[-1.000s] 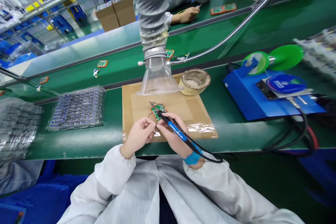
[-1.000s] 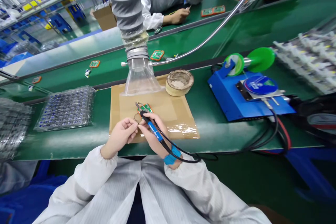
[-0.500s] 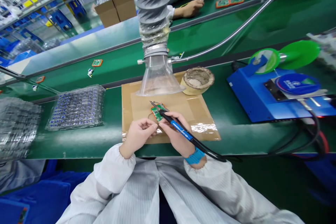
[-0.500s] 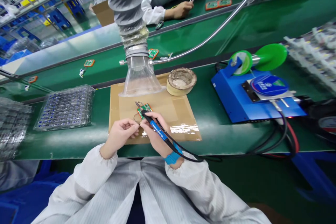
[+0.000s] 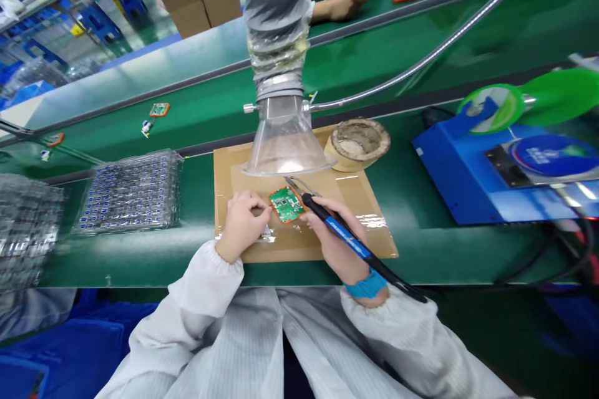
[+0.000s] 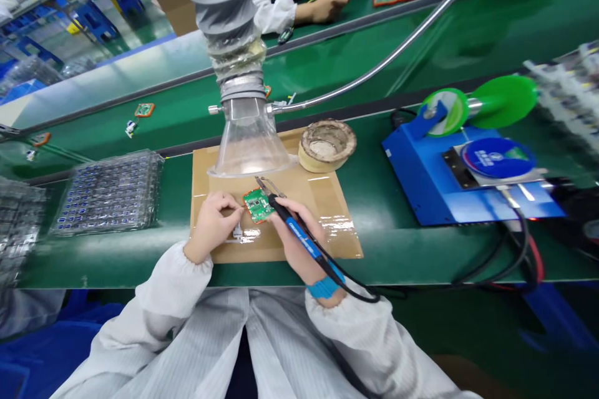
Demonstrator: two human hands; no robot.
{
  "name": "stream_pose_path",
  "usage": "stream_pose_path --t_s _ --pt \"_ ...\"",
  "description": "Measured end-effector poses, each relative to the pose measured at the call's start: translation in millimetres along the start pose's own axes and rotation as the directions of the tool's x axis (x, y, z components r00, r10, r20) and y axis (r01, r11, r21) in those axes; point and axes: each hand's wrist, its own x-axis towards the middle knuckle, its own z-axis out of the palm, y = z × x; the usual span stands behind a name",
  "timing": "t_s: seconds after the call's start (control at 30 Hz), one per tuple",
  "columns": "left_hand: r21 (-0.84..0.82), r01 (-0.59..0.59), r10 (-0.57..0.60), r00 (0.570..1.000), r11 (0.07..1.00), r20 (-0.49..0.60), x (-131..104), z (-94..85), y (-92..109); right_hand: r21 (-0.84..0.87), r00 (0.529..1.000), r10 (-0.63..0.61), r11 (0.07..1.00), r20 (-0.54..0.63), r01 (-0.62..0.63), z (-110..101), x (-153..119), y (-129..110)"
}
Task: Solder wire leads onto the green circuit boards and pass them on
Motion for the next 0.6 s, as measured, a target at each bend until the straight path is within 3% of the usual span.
stream_pose_path --t_s 0.2,0.6 --pt "0.089 0.022 -0.028 0.997 0.996 0.072 10.7 2.3 -5.7 -0.115 0.995 -0.104 0.988 -0.006 0.102 -21.8 -0.1 10.3" --pt "0.077 0.005 -0.014 0.994 0.997 0.11 10.3 1.5 -6.2 -0.147 0.985 -0.135 0.978 0.111 0.151 -19.0 -4.6 10.8"
